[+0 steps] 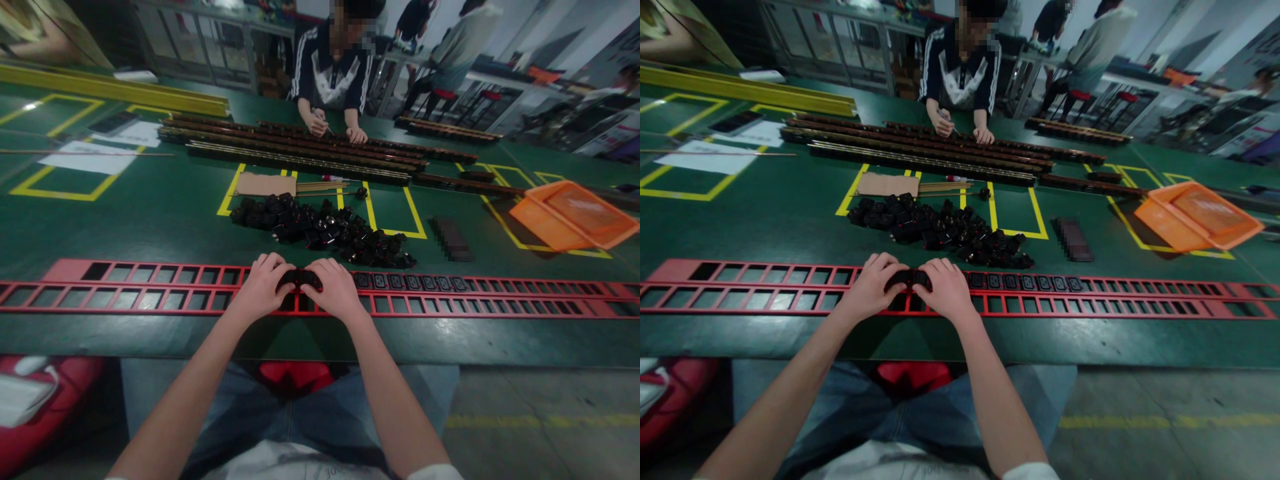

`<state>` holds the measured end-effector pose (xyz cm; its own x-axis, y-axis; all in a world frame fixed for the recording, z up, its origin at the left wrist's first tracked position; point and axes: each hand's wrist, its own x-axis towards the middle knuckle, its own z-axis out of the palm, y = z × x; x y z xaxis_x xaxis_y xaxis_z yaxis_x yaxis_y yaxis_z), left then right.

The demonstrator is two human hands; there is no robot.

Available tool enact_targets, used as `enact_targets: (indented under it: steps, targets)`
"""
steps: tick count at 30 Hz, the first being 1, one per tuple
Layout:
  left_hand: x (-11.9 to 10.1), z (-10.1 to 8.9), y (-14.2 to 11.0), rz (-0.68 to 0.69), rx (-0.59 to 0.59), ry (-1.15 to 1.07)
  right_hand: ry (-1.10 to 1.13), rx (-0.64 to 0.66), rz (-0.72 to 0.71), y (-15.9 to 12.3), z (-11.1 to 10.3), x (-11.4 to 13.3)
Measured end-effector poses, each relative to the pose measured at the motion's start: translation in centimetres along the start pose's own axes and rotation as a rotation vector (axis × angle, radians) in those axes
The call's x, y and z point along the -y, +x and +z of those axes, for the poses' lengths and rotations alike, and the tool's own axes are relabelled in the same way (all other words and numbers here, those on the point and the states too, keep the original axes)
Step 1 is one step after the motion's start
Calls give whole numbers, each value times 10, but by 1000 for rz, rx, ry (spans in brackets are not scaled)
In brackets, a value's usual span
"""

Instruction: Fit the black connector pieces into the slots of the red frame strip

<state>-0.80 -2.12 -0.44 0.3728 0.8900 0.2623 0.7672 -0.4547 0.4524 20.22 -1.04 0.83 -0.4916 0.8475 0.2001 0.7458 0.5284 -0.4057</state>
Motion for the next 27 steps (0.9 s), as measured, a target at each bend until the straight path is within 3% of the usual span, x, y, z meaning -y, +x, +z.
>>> enact_targets:
  steps: [10,18,23,27]
  targets:
    - [1,-2,3,-66,65,-12,7,5,5,0,0,0]
    - [-7,-15,17,-177,222,56,3,10,10,0,0,-1]
    - [-19,-22,20,-132,291,203,-8,14,8,1,0,0]
    - [-25,-22,19,-139,281,265,-5,9,8,1,1,0]
